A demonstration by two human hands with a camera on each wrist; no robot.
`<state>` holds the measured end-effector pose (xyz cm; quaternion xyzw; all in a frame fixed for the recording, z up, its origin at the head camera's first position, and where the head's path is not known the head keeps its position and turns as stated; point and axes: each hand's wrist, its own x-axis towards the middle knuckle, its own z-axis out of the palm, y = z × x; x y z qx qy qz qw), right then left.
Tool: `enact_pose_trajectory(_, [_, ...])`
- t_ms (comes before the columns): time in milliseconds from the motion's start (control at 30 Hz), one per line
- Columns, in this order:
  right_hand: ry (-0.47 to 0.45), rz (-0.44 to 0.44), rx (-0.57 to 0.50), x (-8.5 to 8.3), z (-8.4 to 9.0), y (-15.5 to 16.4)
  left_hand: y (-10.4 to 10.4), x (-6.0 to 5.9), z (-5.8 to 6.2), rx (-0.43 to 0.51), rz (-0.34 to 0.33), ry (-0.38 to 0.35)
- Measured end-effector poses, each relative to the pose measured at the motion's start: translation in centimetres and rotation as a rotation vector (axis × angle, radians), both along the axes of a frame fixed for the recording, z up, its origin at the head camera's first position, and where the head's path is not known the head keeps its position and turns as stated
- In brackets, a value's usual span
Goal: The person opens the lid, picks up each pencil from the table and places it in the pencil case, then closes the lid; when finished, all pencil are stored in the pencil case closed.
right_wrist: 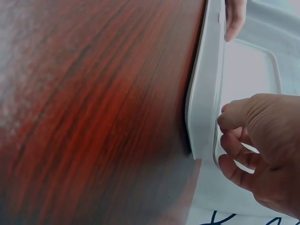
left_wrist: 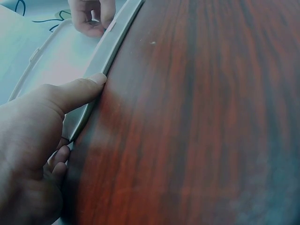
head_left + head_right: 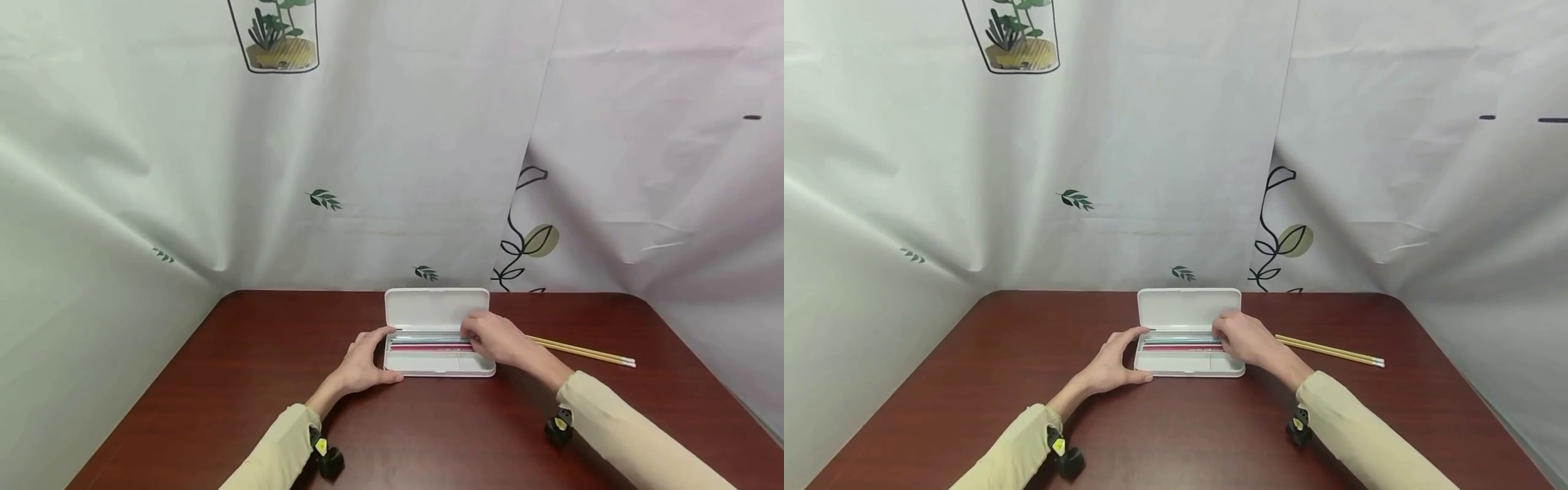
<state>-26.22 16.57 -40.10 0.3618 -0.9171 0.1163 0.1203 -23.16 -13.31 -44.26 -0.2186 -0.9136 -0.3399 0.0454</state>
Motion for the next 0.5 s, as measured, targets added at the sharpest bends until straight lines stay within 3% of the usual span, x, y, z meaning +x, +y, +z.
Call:
enact_pose_trajectory(300, [0.110,0.045,-0.183,0.8,0.7,2.6,0.2,0.0,-0.1,-0.005,-0.012,-0.007])
enact_pose_trajectory(500, [0.153,-0.002,-0.237,1.1,1.0,6.5,0.1,0.0,0.0,0.016,-0.007,0.000])
